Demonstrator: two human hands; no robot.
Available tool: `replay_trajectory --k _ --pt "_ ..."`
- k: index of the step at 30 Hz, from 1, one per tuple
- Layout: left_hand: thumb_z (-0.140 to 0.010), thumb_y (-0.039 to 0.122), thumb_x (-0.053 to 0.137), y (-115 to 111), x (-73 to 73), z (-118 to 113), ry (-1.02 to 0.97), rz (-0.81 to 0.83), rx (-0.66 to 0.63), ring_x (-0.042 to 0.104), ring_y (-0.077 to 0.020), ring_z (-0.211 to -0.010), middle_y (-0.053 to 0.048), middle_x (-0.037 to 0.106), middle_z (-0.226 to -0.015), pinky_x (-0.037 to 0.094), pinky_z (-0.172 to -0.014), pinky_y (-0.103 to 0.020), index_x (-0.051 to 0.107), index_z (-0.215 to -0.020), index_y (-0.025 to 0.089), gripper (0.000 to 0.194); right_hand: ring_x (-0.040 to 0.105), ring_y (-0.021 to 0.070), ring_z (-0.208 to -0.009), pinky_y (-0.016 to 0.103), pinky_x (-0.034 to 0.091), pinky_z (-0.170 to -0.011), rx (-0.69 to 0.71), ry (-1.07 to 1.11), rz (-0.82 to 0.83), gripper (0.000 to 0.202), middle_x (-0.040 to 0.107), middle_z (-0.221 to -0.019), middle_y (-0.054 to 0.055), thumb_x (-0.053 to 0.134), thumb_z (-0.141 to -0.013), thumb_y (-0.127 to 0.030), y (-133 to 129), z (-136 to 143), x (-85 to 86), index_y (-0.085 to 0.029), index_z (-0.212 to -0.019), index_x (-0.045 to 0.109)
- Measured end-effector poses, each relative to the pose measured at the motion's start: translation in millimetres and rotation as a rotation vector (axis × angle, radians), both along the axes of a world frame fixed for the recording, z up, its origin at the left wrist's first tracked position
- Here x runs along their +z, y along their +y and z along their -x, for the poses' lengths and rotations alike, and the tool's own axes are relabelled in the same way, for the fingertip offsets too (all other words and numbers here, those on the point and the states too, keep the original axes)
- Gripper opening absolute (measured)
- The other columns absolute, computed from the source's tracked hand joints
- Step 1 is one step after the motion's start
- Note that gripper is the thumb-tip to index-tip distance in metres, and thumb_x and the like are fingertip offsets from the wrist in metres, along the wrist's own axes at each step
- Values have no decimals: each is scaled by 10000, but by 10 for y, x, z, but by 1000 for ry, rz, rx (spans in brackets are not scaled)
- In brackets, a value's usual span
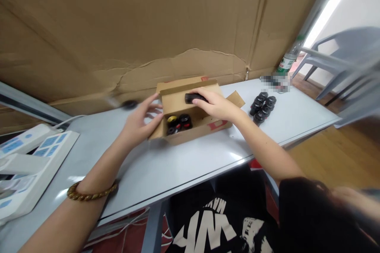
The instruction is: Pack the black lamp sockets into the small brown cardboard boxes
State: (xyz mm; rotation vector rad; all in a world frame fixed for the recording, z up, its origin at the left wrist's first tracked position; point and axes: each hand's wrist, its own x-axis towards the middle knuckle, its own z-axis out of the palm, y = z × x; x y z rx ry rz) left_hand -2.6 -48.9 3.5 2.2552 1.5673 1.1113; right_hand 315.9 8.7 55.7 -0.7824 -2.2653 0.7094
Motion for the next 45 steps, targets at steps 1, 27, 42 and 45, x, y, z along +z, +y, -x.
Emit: replay_trajectory --k 1,27,42,45 --pt "-1050 479 574 3 -2 7 16 -3 -16 750 -249 -1044 -128 769 -1298 623 -858 -378 618 -1560 206 580 676 316 -1293 528 507 -1149 -15 -15 -28 483 738 -1411 170 493 -1068 -436 14 -4 -5 -148 -1418 661" --pt "-1087 512 439 -17 0 -53 57 115 -42 721 -334 -1291 -155 744 -1480 626 -1035 -458 700 -1496 150 605 710 304 -1203 512 560 -1089 174 50 82 410 762 -1329 122 633 -1017 -484 -110 112 -53 -200 -1312 661" --pt "-1083 482 426 21 -26 -51 95 74 -60 748 -334 -1257 -159 763 -1448 623 -1033 -456 725 -1469 147 592 589 172 -708 307 425 -640 142 -339 177 230 675 -816 -10 731 -872 -329 -214 231 100 -216 -1065 676" --pt "-1086 482 423 17 -26 -53 92 76 -60 739 -340 -1278 -166 758 -1454 611 -1064 -472 724 -1469 138 596 605 168 -667 310 416 -623 177 -388 229 205 720 -778 -6 689 -887 -298 -190 275 100 -198 -1062 723"
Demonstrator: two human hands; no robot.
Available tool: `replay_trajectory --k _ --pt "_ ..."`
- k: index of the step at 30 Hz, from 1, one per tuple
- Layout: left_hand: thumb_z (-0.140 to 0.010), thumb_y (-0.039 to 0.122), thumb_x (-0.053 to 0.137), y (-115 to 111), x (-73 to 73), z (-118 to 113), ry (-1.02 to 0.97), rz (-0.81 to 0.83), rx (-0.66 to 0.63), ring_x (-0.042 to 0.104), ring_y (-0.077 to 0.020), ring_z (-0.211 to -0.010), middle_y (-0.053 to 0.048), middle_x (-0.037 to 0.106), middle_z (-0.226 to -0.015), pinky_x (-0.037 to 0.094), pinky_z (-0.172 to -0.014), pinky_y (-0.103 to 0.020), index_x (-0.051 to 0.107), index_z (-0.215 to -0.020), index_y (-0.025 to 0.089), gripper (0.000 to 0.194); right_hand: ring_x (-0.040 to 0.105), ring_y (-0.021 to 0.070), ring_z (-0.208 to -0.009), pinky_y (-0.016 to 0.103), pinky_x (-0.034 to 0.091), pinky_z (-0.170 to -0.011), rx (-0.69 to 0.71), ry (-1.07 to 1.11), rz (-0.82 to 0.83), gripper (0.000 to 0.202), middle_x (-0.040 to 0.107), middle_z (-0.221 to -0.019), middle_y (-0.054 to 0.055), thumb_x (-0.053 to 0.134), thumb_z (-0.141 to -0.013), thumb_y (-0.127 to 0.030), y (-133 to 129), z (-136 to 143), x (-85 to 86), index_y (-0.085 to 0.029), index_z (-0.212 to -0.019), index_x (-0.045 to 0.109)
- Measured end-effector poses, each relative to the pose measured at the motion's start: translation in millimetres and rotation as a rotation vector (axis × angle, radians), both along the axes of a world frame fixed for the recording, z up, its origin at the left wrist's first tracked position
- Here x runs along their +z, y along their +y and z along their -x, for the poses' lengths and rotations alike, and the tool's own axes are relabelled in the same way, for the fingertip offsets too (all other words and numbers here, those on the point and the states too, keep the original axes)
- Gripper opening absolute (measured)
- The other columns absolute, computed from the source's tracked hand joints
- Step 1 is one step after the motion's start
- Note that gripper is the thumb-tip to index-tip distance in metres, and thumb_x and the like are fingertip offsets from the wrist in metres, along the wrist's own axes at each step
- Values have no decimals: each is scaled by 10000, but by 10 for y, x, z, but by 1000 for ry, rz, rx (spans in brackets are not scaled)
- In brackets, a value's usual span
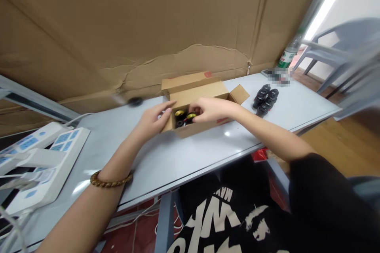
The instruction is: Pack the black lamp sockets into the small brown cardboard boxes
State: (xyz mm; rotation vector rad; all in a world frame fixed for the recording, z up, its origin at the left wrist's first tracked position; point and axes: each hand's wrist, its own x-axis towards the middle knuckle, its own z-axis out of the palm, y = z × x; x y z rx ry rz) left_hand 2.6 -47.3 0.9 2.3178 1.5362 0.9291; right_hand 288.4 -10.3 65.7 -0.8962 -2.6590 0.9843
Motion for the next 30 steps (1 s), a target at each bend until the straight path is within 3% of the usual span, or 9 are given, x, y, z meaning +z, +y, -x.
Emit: replay_trajectory --k 8,17,25,30 --pt "-1089 512 429 16 -8 19 4 1 -5 755 -346 -1218 -167 773 -1420 624 -1009 -481 734 -1468 159 601 708 186 -738 303 456 -632 92 -81 17 290 841 -945 34 754 -867 -280 200 108 27 -223 -1151 778" --pt "-1077 539 424 33 -38 27 9 -1 20 764 -346 -1177 -166 777 -1416 625 -984 -478 739 -1474 152 638 689 177 -706 312 449 -656 86 -94 12 180 802 -855 6 704 -908 -192 152 143 64 -226 -1071 635" --pt "-1085 549 430 30 -38 43 11 -11 21 759 -350 -1199 -149 793 -1385 621 -1027 -492 745 -1464 173 620 757 203 -815 323 571 -700 21 34 159 161 816 -924 21 752 -929 -328 114 -66 48 -248 -991 627" --pt "-1093 548 432 25 -42 58 12 -16 19 756 -343 -1213 -139 801 -1359 612 -1058 -485 743 -1467 188 605 805 221 -899 382 657 -794 -35 253 168 133 819 -974 65 730 -964 -325 37 -428 285 -225 -967 643"
